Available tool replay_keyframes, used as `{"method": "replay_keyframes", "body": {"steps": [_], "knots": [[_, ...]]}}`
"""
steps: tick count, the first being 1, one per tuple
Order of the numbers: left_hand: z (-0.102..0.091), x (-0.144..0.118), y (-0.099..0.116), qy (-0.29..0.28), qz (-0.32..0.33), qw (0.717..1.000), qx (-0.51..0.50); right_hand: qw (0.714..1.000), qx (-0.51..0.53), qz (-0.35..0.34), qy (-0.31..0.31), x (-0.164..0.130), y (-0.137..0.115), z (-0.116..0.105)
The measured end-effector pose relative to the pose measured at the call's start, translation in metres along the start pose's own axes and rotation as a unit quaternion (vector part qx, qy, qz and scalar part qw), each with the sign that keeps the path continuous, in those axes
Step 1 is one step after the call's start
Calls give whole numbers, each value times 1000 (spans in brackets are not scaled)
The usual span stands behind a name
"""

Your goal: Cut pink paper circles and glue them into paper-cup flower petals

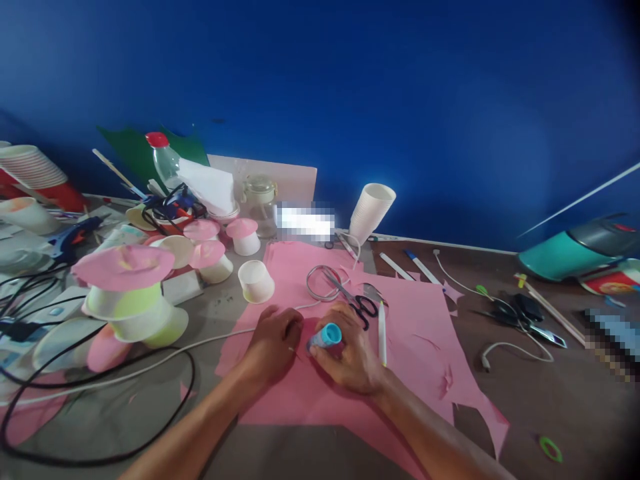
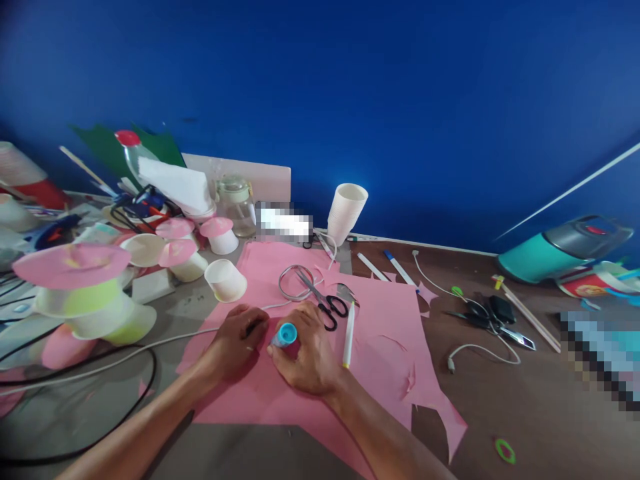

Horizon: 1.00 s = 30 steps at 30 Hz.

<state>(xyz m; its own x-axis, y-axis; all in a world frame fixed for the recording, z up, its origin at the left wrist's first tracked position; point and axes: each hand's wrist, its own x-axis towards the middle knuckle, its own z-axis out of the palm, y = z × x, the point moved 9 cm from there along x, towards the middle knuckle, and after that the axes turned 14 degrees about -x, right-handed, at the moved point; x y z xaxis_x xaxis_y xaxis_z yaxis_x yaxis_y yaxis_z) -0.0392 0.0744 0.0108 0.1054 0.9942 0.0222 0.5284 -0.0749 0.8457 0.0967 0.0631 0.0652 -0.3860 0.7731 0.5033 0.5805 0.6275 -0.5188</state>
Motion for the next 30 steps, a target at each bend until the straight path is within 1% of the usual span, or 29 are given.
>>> {"method": "replay_keyframes", "body": {"steps": [4,6,12,15,18,21,23,25,28,30], "knots": [[0,1,-3,9,0,1000,7,995,65,49,57,-2,13,-15],[0,0,-3,16,7,1000,7,991,90,65,74,-3,19,-19],[0,0,0,19,7,1000,14,989,112,69,65,-3,20,-19],[-2,1,3,14,1,1000,18,985,138,84,55,-4,25,-16],[-3,1,5,12,4,1000,19,979,159,105,67,-7,34,-17],[-3,0,8,17,19,999,23,978,155,113,82,-8,37,-19],[-4,-1,8,26,29,999,24,984,128,90,82,-6,30,-19],[-5,0,8,35,37,998,24,994,85,34,67,-3,15,-16],[-3,1,8,23,47,998,34,999,26,-44,18,1,-7,-6],[-1,2,8,11,50,998,41,998,5,-62,-20,2,-14,2]]}}
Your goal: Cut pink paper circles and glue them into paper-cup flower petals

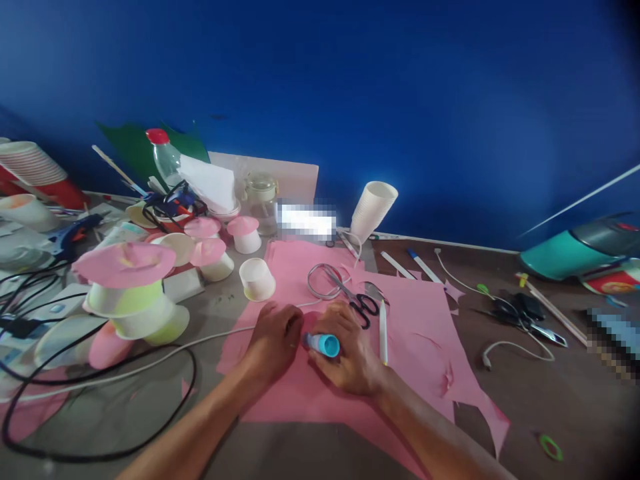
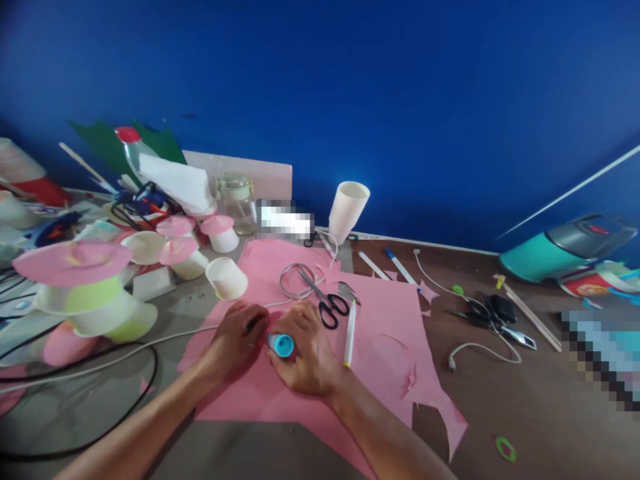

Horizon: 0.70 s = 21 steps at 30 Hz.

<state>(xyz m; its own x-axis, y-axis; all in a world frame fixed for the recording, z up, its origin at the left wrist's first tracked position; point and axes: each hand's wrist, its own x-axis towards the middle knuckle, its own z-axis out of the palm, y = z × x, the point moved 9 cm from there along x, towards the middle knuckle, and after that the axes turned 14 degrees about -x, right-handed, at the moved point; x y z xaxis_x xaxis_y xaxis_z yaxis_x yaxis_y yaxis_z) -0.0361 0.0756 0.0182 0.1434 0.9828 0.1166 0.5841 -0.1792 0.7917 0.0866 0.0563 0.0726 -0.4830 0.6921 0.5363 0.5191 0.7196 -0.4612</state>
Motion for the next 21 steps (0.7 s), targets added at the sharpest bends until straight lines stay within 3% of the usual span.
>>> {"method": "replay_keyframes", "body": {"steps": [3,10,21], "knots": [[-1,0,0,-1,-1,1000,3,999,1,-4,-37,1,-2,5],[-3,0,-1,13,-26,1000,-10,997,53,-30,-51,1,-2,3],[-1,2,-4,5,-31,999,-10,984,131,44,-110,2,15,3]]}}
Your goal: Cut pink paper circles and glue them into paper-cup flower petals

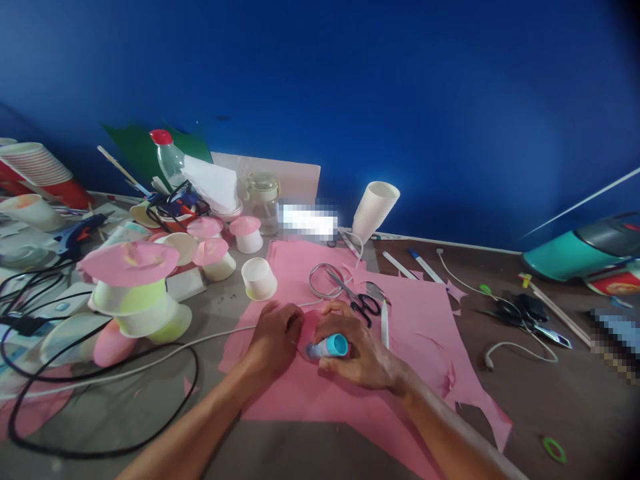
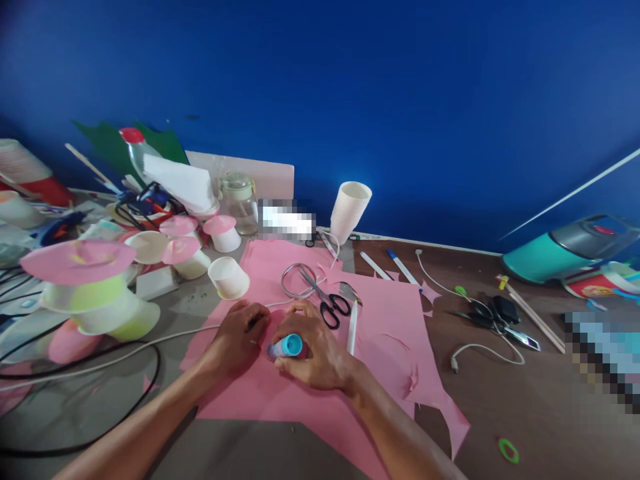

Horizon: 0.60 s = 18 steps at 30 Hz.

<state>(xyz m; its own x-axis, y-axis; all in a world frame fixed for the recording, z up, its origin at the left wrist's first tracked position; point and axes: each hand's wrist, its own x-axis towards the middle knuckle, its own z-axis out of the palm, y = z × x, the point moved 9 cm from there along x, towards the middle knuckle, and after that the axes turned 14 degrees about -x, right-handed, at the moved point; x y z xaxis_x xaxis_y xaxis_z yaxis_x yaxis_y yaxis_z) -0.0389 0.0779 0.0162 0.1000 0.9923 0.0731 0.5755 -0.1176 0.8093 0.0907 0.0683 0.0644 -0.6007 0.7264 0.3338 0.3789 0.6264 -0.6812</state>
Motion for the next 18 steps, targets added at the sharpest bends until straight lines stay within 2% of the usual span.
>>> {"method": "replay_keyframes", "body": {"steps": [2,6,8,12,18], "knots": [[-1,0,-2,9,-5,1000,-5,999,40,13,31,-1,7,-5],[-3,-1,-9,26,-31,999,-31,976,109,66,176,-10,31,-29],[-3,-2,-10,33,-35,998,-43,965,118,89,219,-16,40,-35],[-3,-2,-9,42,-24,998,-44,967,97,80,221,-17,37,-32],[-6,-1,-4,46,-17,998,-29,988,-57,-12,143,-7,2,-8]]}}
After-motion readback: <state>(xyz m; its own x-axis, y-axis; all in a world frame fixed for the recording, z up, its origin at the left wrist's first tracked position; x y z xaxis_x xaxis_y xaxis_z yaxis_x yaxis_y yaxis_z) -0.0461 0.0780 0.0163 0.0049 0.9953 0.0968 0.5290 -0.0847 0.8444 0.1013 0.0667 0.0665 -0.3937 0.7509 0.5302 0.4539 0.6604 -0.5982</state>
